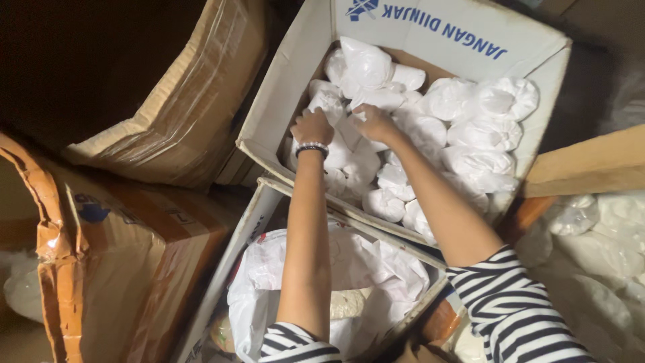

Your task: The person repeatedly picks small white plastic-wrapped packages from a cardboard box and places them into a larger bag or container beside them. The hands move items one at a time, occasionally shifting the pile to reach more packages.

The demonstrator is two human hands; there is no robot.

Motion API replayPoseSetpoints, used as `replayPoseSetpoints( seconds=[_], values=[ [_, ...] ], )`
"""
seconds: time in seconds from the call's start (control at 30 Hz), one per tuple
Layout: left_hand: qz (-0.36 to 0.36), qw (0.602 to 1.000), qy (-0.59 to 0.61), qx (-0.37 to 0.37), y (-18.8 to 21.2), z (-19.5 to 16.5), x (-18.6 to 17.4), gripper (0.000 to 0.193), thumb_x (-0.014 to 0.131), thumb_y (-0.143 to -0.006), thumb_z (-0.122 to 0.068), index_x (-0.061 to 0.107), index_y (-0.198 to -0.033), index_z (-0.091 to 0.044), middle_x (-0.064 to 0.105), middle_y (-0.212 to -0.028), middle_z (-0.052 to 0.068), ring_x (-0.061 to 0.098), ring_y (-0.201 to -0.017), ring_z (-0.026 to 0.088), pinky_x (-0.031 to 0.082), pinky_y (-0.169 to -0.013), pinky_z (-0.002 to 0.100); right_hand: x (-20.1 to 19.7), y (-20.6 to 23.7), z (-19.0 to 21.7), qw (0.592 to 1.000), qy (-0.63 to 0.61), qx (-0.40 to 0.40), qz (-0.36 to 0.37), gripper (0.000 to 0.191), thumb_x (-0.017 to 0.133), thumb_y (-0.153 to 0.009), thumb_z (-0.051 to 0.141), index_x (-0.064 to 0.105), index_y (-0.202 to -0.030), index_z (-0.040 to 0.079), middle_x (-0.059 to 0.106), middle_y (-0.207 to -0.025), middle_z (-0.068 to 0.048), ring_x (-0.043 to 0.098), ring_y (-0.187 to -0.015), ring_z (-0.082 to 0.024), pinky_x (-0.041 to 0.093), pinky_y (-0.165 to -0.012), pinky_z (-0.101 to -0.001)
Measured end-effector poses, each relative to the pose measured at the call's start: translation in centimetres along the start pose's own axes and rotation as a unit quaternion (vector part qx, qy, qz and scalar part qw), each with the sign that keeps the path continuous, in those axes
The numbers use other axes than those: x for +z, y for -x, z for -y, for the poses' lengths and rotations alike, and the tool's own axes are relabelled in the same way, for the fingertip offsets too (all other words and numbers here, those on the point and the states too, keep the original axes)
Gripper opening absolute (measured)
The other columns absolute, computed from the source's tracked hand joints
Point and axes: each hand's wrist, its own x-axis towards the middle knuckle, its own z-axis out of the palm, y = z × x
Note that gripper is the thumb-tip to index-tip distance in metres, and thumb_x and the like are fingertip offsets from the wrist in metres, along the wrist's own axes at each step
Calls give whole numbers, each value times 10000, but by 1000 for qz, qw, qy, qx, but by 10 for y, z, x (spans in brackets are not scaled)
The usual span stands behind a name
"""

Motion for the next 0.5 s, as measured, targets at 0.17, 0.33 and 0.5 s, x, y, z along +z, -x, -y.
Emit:
replayPoseSetpoints(
  seconds=[0.17,0.33,0.5],
  values=[
    [40,997,-19,-63,-2,28,-4,345,517,-1000,-251,606,-1329,-195,581,-1405,94,561,-1293,367,468,-1014,551,41,-1,13,990,36,-137,-2,518,734,-881,354,623,-1305,77,702,-1206,-234,673,-1124,-389,522,-963,-451],
    [157,979,-78,-101,-4,28,-1,456,618,-954,-297,594,-1399,-202,558,-1480,52,514,-1378,329,446,-1065,564,66,17,28,991,58,-70,101,563,701,-884,365,566,-1386,147,682,-1224,-228,661,-1119,-401,529,-942,-472],
    [160,977,-95,-101,-14,13,-2,452,554,-1034,-370,611,-1440,-180,576,-1505,69,530,-1391,352,427,-1090,619,64,33,31,978,145,-70,132,549,682,-923,377,518,-1412,187,602,-1361,-196,593,-1203,-420,500,-974,-519]
  ],
)
